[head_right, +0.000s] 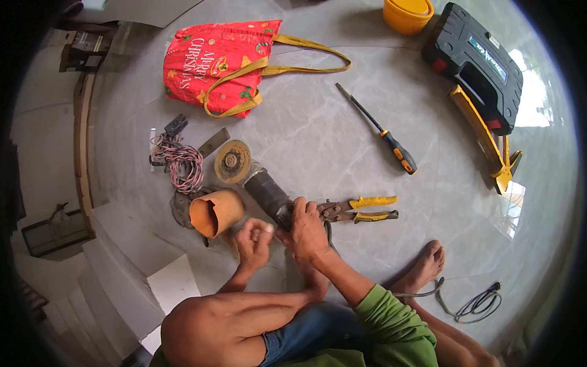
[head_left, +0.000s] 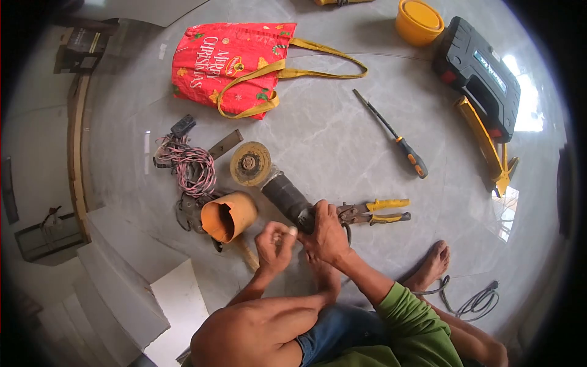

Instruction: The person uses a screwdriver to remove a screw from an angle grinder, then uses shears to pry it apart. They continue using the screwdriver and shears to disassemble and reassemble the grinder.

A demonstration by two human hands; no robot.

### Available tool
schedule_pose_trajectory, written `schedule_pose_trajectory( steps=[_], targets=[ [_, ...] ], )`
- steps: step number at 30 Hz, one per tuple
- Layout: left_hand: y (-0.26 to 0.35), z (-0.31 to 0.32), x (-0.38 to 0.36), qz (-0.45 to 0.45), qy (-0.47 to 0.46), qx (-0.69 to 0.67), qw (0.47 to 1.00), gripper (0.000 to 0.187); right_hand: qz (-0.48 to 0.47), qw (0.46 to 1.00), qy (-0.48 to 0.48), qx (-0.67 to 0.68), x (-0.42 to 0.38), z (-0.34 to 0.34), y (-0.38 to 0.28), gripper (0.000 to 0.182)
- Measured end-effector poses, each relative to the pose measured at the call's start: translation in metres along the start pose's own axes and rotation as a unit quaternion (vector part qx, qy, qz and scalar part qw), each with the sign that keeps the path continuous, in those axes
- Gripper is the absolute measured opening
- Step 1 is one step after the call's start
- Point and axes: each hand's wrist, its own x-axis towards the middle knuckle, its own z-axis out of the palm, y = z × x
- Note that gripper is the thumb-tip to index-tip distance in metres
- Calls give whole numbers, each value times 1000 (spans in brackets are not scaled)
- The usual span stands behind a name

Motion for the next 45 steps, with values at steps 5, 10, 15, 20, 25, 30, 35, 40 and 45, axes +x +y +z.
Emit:
schedule_pose_trajectory(
  steps=[5, 10, 15, 20, 25, 30, 35, 40, 45],
  targets=[
    [-35, 14, 29, -323, 72, -514, 791, 43, 50, 998, -17, 16, -15, 16, -31, 66],
    [-14, 15, 39, -340, 70, -288, 892, 49, 39, 995, -93, 21, -34, 19, -45, 80],
    [-17, 18, 34, -307, 41, -324, 894, 26, -46, 991, -128, 12, -6, -45, -16, 55],
    [-17, 25, 53, -244, 116, -255, 928, 22, -156, 913, -75, -370, 16, -123, 44, 63],
    [6, 6, 69, -218, 28, -99, 971, 40, -248, 860, -39, -445, -8, -117, 99, 78],
    [-15, 15, 75, -129, 38, 129, 982, 57, -253, 854, -33, -453, -1, -127, 113, 77],
    [-15, 23, 78, -114, 1, 18, 993, 54, -212, 919, -9, -332, 3, -151, 124, 66],
    [-24, 37, 65, -138, 95, -56, 984, 52, -90, 978, -145, -120, -9, -223, 74, 41],
    [-24, 51, 49, -94, 122, 6, 988, 53, -6, 978, -202, 57, -36, -287, 39, 51]
  ],
)
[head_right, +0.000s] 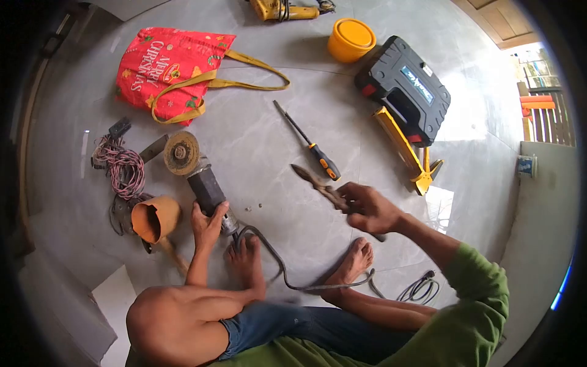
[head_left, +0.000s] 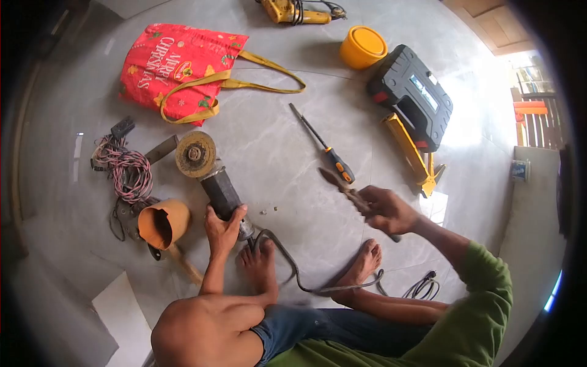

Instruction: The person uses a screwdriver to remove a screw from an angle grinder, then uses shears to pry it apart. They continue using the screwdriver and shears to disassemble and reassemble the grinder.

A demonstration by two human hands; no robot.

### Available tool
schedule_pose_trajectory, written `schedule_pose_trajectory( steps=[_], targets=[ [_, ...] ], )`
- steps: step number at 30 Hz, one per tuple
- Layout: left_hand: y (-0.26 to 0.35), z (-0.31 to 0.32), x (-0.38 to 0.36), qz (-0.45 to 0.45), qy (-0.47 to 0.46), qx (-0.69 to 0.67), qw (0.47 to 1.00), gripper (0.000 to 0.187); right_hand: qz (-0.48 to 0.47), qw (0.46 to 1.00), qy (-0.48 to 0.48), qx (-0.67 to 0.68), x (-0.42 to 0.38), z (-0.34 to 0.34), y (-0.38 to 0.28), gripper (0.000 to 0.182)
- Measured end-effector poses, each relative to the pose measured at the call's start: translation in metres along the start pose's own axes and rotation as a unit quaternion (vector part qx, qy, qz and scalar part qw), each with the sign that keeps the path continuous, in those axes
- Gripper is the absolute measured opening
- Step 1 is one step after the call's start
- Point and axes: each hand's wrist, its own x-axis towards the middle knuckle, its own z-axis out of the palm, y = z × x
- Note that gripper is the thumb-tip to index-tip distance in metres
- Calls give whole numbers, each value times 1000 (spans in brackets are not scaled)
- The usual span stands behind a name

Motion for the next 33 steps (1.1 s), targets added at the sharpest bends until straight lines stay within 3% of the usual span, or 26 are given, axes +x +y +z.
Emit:
schedule_pose_trajectory(
  steps=[1, 3, 5, 6, 7, 9, 10, 12, 14, 15, 17, 19, 21, 24, 26, 29, 31, 32, 33],
  targets=[
    [-7, -1, -3, 10, -4, 3, 1000, 52, 18, 1000, -2, 0, -8, -11, -8, 55],
    [-7, -20, -22, -12, -23, 2, 1000, 48, 18, 1000, -20, -8, -12, -25, -12, 46],
    [-2, -47, -41, -38, -43, -7, 998, 44, 90, 992, -83, -25, -19, -38, -7, 34],
    [-1, -59, -46, -52, -55, -9, 997, 42, 72, 990, -121, -29, -17, -40, 0, 27],
    [-1, -70, -50, -66, -68, -4, 995, 40, 96, 987, -110, -62, -14, -33, 11, 27],
    [1, -89, -53, -77, -80, 16, 994, 37, 149, 977, 33, -147, -3, -6, 13, 31],
    [6, -92, -50, -79, -88, 20, 993, 35, 149, 978, 34, -143, 9, -2, 19, 31],
    [14, -90, -45, -73, -98, 31, 992, 31, 67, 930, 156, -327, 35, 4, 37, 34],
    [29, -85, -45, -53, -111, 58, 991, 17, 27, 909, 167, -380, 65, -14, 40, 35],
    [29, -88, -50, -62, -116, 68, 989, 17, -11, 880, 179, -440, 74, -17, 41, 35],
    [30, -75, -46, -60, -194, 85, 975, 18, -18, 873, 199, -445, 98, -16, 35, 33],
    [58, -58, -45, -94, -170, 43, 980, 20, -43, 868, 202, -452, 114, -18, 33, 31],
    [89, -59, -45, -102, -223, 0, 970, 22, 65, 868, 184, -456, 130, -9, 31, 30],
    [100, -78, -66, -146, -200, -72, 966, 24, 56, 898, 158, -408, 137, -6, 50, 27],
    [101, -89, -80, -191, -181, -48, 964, 22, 60, 903, 145, -401, 139, -4, 58, 23],
    [105, -99, -93, -95, -155, -114, 977, 26, 40, 921, 157, -353, 131, -2, 44, 20],
    [111, -97, -108, -52, -99, -175, 978, 30, 101, 947, 154, -262, 107, 15, 2, 21],
    [120, -110, -113, -43, -116, -153, 980, 29, 85, 964, 122, -221, 86, 27, -38, 22],
    [109, -104, -122, 64, -51, -92, 992, 30, 70, 977, 95, -177, 65, 39, -74, 23]
  ],
)
